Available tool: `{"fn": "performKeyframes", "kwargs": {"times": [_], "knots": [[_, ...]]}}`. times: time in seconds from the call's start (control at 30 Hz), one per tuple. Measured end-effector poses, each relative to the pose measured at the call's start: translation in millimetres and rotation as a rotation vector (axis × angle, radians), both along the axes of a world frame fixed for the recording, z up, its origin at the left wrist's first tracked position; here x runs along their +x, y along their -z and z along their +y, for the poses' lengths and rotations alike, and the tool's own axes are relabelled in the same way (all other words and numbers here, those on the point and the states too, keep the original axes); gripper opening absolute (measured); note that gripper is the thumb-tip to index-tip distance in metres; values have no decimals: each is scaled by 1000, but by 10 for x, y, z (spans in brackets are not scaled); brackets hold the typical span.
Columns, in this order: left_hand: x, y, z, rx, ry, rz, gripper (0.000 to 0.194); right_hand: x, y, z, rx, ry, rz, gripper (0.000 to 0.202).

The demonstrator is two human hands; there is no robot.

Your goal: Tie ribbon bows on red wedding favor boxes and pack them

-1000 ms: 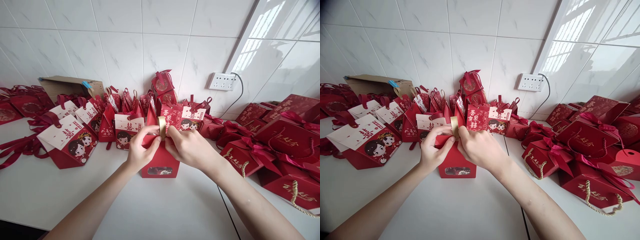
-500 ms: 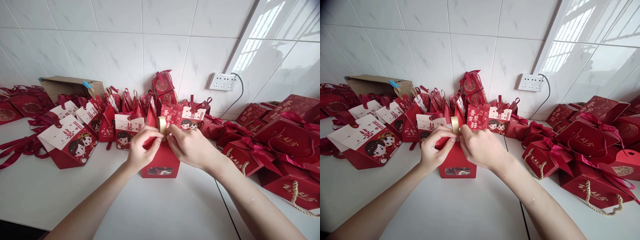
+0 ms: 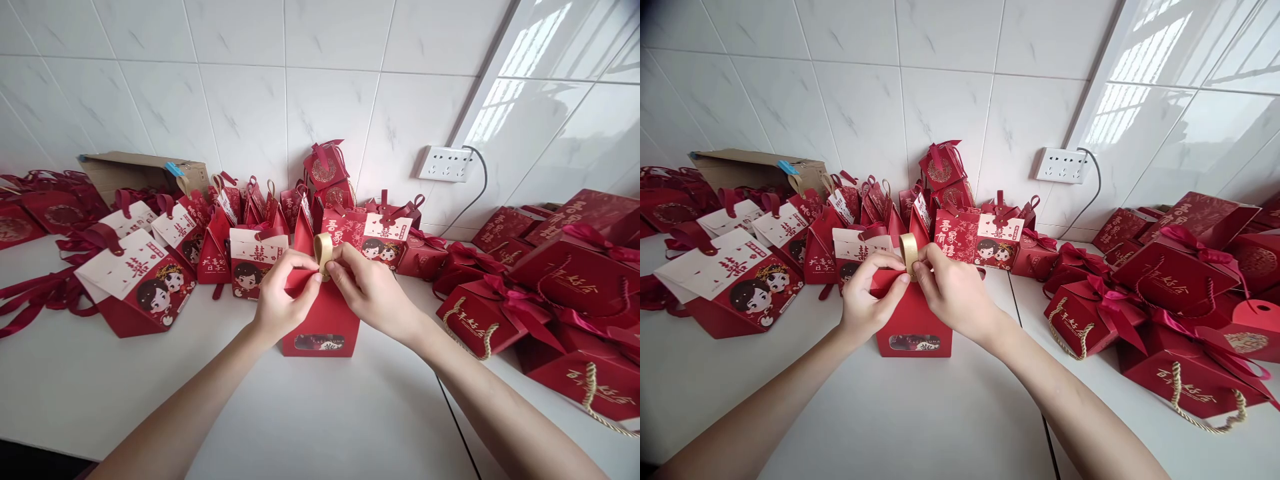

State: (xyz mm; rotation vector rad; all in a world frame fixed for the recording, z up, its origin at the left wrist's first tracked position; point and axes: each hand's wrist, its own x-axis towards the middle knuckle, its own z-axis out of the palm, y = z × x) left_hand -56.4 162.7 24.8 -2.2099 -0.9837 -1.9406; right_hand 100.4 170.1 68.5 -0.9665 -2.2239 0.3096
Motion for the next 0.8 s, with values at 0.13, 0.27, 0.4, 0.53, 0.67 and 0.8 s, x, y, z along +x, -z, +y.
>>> {"fn": "performKeyframes", "kwargs": {"times": [0.13,0.27,0.4,0.53,0.67,0.8], "knots": [[-1,-30,-19,45,21,45,14,22,-38,28,-160,-58,80,14],[3,-42,-27,58,23,78,15,57,-45,82,-302,-149,137,19],[3,-36,-26,56,20,74,16,77,-37,114,-337,-194,168,22],[-4,-26,-20,53,38,66,16,74,-34,121,-319,-221,167,20],[-4,-25,-19,50,32,61,15,92,-47,117,-334,-241,172,19],[4,-29,-28,32,14,56,15,136,-73,103,-434,-269,154,13]]}}
